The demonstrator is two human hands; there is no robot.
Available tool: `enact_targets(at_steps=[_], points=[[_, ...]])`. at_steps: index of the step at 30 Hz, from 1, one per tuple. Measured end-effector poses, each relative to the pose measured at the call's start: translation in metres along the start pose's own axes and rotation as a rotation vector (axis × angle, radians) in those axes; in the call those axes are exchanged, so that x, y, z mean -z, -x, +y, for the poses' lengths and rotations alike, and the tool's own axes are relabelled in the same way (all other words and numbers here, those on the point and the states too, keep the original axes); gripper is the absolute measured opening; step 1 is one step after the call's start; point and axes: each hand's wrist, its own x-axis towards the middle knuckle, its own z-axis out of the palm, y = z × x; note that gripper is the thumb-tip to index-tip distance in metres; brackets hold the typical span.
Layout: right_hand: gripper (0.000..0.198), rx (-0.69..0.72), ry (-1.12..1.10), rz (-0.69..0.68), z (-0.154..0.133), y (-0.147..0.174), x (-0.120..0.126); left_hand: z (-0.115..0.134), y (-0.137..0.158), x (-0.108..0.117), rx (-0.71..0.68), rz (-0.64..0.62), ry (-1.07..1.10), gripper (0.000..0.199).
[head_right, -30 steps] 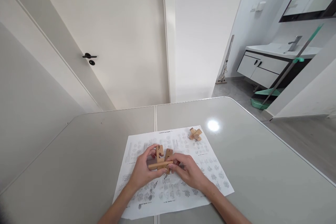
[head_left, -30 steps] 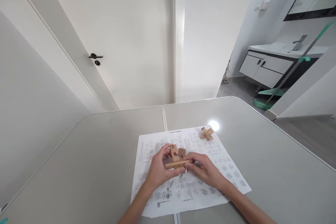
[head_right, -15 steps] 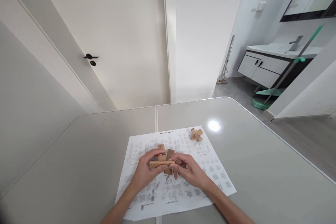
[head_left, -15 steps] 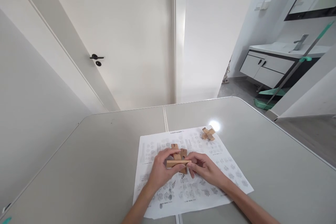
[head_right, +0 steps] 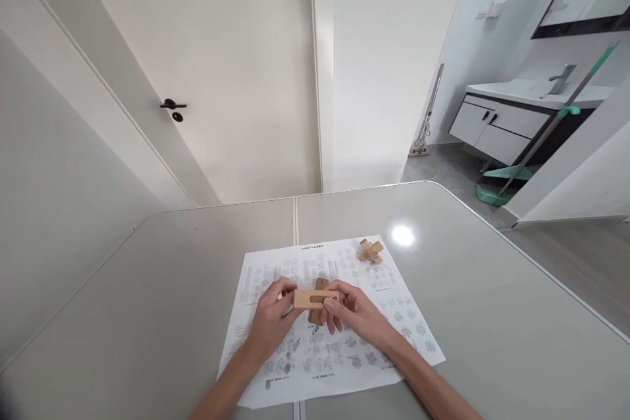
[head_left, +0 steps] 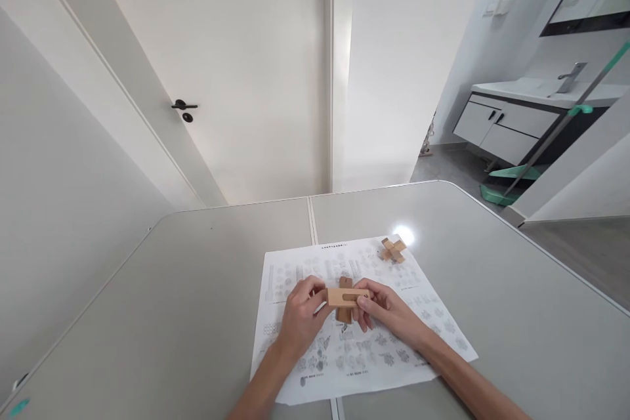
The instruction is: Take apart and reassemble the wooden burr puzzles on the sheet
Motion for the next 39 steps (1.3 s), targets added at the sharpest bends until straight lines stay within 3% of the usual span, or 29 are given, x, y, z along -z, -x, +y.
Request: enact_targets(at_steps=[8, 17, 21, 24, 27, 29, 34, 39], points=[[0.036, -0.032, -0.002, 0.01, 0.006, 0.002, 0.006, 0.009, -0.003, -0.001, -0.114, -0.095, 0.121, 0.017], [0.038, -0.042, -0.037, 0.084, 0.008, 0.0, 0.007, 0.006, 0.0, -0.002, -0.041, -0.135, 0.103, 0.013], [0.043, -0.04, -0.142, 0.185, 0.003, 0.0, 0.012, 0.007, 0.002, -0.001, 0.087, -0.148, 0.112, 0.013], [0.045, -0.028, -0.009, 0.298, -0.001, 0.001, 0.019, 0.011, 0.0, 0.001, 0.214, -0.129, 0.114, 0.015], [0.046, -0.073, 0.207, 0.329, -0.004, 0.001, 0.023, 0.013, -0.005, 0.002, 0.261, -0.107, 0.062, 0.022], [0.045, -0.075, 0.314, 0.289, -0.005, 0.001, 0.024, 0.012, -0.006, 0.001, 0.256, -0.095, 0.026, 0.023], [0.04, -0.116, 0.484, 0.026, -0.005, 0.002, 0.024, 0.007, -0.005, -0.005, 0.267, -0.029, -0.035, 0.022], [0.035, -0.081, 0.672, 0.113, 0.002, 0.002, 0.023, 0.005, -0.003, -0.007, 0.275, -0.006, -0.088, 0.023]])
